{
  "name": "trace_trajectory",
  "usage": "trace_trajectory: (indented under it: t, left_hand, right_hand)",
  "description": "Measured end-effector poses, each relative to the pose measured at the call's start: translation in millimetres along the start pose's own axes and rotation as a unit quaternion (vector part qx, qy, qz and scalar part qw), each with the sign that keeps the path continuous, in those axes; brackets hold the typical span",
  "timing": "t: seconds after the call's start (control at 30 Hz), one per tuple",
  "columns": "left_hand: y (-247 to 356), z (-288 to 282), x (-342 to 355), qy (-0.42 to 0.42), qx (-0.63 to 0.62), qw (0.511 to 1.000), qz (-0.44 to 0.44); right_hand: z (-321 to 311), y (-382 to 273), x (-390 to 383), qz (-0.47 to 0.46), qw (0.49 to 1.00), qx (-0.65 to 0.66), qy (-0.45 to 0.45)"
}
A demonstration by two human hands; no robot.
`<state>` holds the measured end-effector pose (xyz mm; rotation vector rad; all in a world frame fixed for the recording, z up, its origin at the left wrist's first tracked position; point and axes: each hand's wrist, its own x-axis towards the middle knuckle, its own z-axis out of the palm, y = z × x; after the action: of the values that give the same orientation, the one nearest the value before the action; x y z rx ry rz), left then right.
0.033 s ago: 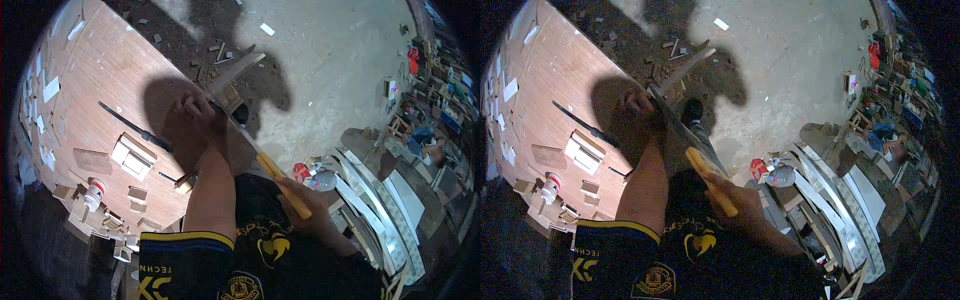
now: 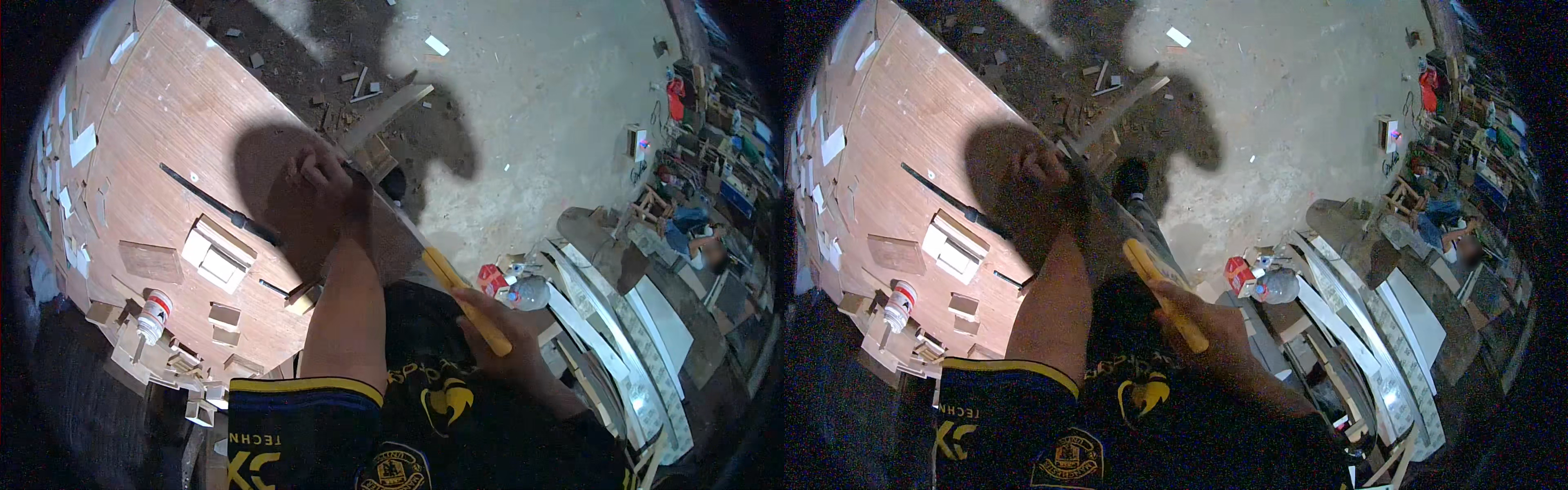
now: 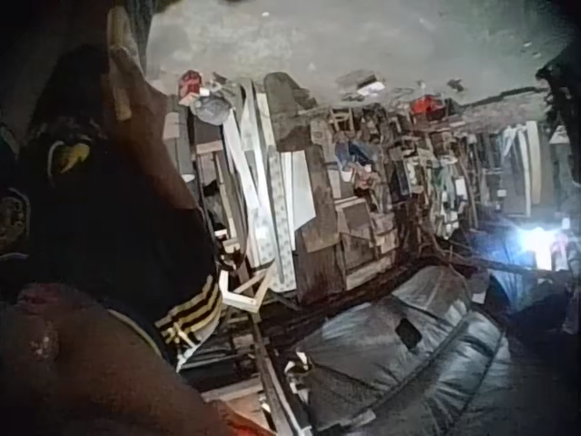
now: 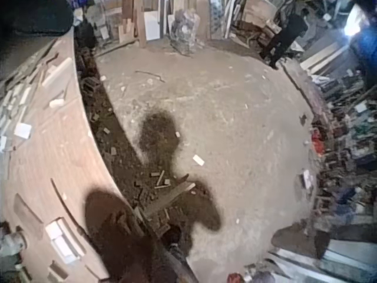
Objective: Use a hand saw to cut wood pieces and then refine them with a small tool.
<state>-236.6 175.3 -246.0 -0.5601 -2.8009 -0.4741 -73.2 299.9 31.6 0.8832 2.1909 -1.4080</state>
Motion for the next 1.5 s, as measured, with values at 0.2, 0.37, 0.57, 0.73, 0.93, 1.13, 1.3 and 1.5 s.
trace_trajectory:
  t: [0.2,0.37,0.57,0.73,0.93,1.13,1.3,1.5]
  left_hand:
    - [23.9,4.3,-0.3,0.019,-0.045,0.998,-0.051]
    - [28.9,-16.1,15.9,0.033,-0.035,0.998,-0.049]
    - [25.5,-15.8,12.7,0.029,-0.025,0.999,-0.018]
    - [15.3,-8.4,6.9,0.002,-0.019,1.000,-0.005]
    - [47.4,-34.5,38.1,-0.121,-0.114,0.966,-0.199]
    - [18.9,-1.0,1.6,0.032,-0.001,0.999,-0.041]
    - [15.7,11.0,0.2,0.026,0.018,0.999,0.008]
    - [19.6,-4.5,10.9,0.061,0.015,0.998,0.003]
  right_hand:
    - [11.5,9.6,18.7,-0.008,1.000,0.005,0.014]
    - [4.1,12.0,16.4,0.001,1.000,-0.015,-0.004]
    - [-7.2,-1.9,9.9,0.005,0.998,-0.053,-0.038]
    - [4.5,4.5,35.5,0.011,0.999,-0.042,-0.020]
    - [-10.6,-0.7,19.7,0.021,0.998,-0.042,-0.043]
    - [-6.9,-6.3,23.2,0.026,0.998,-0.033,-0.054]
    - [-9.3,-6.6,28.3,0.056,0.997,-0.012,-0.055]
    - [-13.7,-15.3,21.6,0.032,0.997,-0.020,-0.061]
